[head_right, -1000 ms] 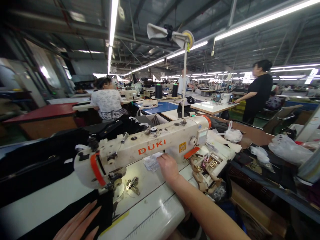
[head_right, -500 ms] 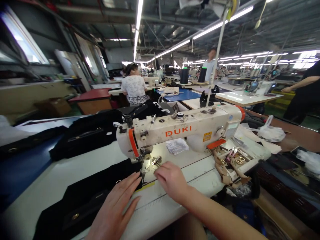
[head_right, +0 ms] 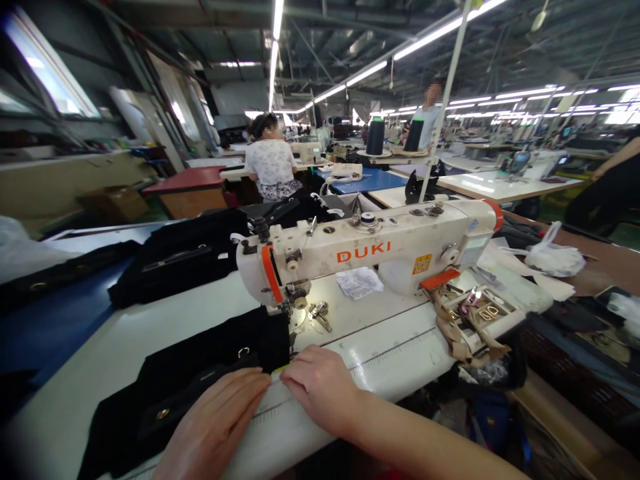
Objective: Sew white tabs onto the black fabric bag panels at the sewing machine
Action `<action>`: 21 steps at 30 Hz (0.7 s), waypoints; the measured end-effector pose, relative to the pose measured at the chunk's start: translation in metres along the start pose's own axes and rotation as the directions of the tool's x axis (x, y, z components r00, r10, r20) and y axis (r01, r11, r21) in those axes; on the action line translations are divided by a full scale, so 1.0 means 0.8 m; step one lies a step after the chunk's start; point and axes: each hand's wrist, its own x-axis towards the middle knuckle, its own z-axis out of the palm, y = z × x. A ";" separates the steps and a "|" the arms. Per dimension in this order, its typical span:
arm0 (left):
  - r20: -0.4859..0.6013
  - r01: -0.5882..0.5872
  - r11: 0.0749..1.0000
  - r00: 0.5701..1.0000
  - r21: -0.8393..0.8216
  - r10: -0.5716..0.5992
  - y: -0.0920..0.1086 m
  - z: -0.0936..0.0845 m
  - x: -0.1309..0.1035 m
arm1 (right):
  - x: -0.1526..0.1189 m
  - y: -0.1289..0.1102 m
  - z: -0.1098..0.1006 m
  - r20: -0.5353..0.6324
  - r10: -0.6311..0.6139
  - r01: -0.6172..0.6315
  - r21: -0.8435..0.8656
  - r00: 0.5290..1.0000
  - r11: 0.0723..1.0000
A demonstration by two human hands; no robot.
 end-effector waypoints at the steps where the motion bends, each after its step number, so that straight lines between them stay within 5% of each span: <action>1: -0.011 -0.001 1.000 1.000 0.003 0.001 0.002 0.001 0.004 | 0.004 -0.001 0.003 -0.007 -0.008 0.008 0.001 1.000 1.000; 5: -0.010 -0.013 1.000 1.000 0.008 0.014 -0.003 0.004 0.017 | 0.017 0.001 0.010 -0.037 -0.021 0.022 0.044 0.999 0.999; 10: 0.005 0.055 0.996 0.998 0.065 -0.055 -0.051 0.009 0.031 | 0.027 0.021 0.006 -0.059 0.000 0.002 0.038 0.998 0.999; 15: 0.054 0.038 0.997 0.998 0.071 -0.041 -0.085 0.037 0.036 | 0.025 0.028 0.011 0.119 -0.108 0.121 -0.102 0.987 0.987; 21: 0.249 0.052 0.999 0.967 -0.009 -0.048 -0.079 0.059 0.024 | 0.015 0.027 0.020 0.243 -0.124 0.172 -0.187 0.962 0.967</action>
